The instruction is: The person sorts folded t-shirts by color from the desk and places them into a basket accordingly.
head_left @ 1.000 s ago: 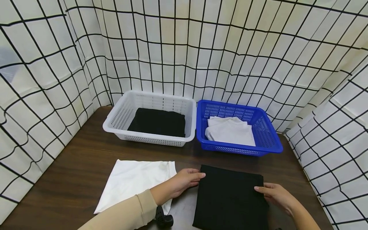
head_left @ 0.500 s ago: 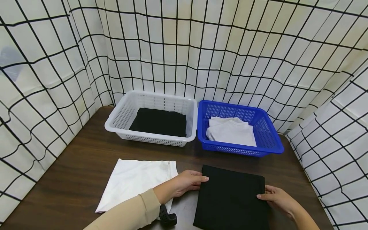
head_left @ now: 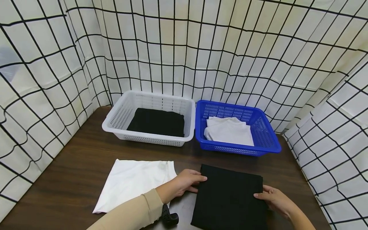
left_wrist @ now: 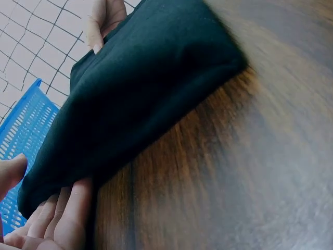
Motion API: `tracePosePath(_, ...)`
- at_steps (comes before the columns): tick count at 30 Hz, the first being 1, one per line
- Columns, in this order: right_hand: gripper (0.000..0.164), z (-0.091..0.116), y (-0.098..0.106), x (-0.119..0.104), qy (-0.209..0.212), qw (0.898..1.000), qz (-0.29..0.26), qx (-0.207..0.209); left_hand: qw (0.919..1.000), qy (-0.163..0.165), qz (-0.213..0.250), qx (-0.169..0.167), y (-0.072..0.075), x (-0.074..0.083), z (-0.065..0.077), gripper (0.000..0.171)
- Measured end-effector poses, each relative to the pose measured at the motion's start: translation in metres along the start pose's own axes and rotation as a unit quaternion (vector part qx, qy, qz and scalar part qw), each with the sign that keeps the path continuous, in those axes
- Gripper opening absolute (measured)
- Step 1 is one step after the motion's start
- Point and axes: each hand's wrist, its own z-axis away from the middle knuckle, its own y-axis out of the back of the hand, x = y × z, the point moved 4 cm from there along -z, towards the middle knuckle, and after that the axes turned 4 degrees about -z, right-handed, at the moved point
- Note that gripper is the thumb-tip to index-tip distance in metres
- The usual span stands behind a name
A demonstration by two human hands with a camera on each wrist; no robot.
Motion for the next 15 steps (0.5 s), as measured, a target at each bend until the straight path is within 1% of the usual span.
tracePosePath(4,0.075,0.0011,0.0007,0.0054,-0.014,1.0,0.003,0.015,0.9998,0.01,-0.007,0.013,0.0018,-0.0006,0.0006,0.062)
tracePosePath(7,0.076,0.0011,0.0015,0.0076,-0.022,0.999,0.004,0.029,0.9998,0.014,-0.008,0.013,0.0017,0.0,0.0007,0.062)
tracePosePath(9,0.076,0.001,0.0016,0.0077,-0.021,0.999,0.007,0.03,0.9998,0.015,-0.009,0.011,0.0015,0.0002,0.0003,0.061)
tracePosePath(13,0.076,-0.0003,0.0021,0.0072,-0.023,0.999,0.02,0.039,0.9998,0.008,-0.016,0.01,0.0017,-0.0015,-0.0017,0.056)
tracePosePath(15,0.077,-0.001,0.0022,0.0074,-0.031,0.998,0.029,0.052,0.9997,0.003,-0.02,0.011,0.0019,-0.0027,-0.0023,0.053)
